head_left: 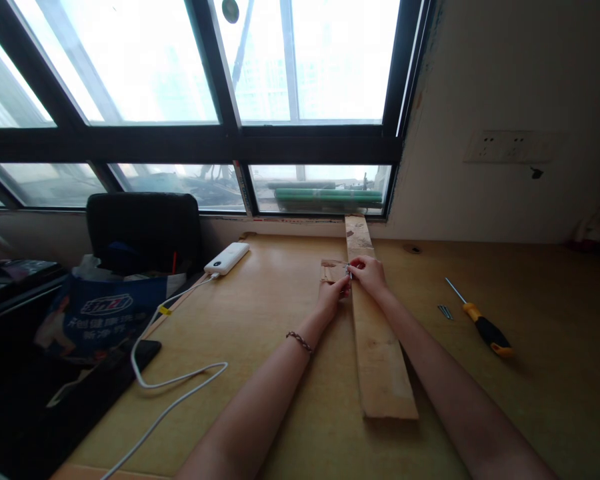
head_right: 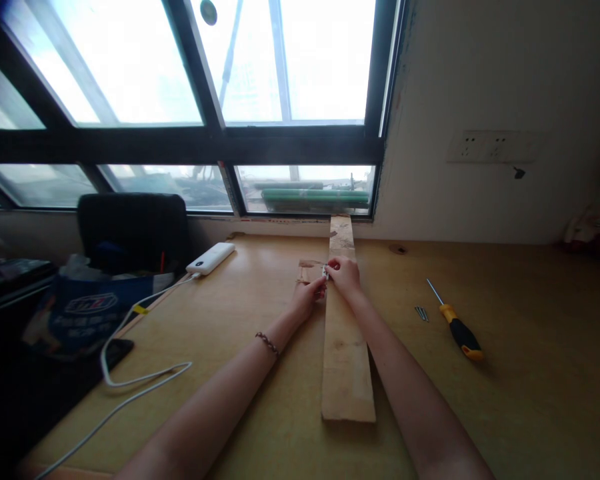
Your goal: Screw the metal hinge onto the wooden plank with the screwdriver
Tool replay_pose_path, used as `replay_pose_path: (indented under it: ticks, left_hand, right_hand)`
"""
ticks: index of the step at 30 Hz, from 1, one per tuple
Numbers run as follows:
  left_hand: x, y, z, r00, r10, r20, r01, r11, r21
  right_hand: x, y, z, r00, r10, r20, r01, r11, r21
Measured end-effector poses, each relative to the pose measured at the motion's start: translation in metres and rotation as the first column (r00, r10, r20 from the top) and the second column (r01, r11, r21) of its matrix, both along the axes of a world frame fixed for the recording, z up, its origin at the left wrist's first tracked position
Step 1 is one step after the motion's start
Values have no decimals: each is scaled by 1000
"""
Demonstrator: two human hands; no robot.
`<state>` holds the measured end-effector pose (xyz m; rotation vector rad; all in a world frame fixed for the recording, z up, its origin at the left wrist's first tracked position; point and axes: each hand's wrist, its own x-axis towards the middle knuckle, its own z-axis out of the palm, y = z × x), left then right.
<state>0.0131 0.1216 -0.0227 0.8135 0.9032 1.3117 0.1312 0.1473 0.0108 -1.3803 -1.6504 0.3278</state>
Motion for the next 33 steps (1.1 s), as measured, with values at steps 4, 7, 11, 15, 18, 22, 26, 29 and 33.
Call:
replay_pose_path:
  ticks: [4,7,11,15,18,22,26,29,33]
  left_hand:
    - [0,-1,-1,1000,-12,-9,12,1000,5]
    - [0,0,-2,1000,-8,-5,8,1000,3]
    - [0,2,-4,1000,-4,-5,4,1000,16]
    - [0,3,-5,1000,-3,-5,3,1000,25]
    - [0,2,-4,1000,-5,-1,5,1000,14]
    - [0,1,-3,1000,-6,-13,6,1000,15]
    - [-1,1,-3,1000,-10,-21,10,1000,12]
    - [-1,0,-3,1000,-20,-15,20,1000,19]
    - [-1,1,-4,1000,-22,-15,22,999,23]
  right_hand:
    - [16,-18,11,993,24,-117,-26,1000,-16]
    - [51,-45,20,990,-8,-140,9,1000,9]
    - [118,-83,17,969,-238,-59,242,969,59]
    - [172,-100,3,855,-499,139,492,866,82]
    - [189,-100,-4,768,-530,359,572,820,-15]
    - [193,-99,-8,709,-458,536,615,774,-153]
    - [193,-99,-15,729,-382,567,587,775,-233]
    - [195,-98,-20,726,-361,586,574,787,-226]
    - [195,-96,-24,733,-365,574,582,773,-251]
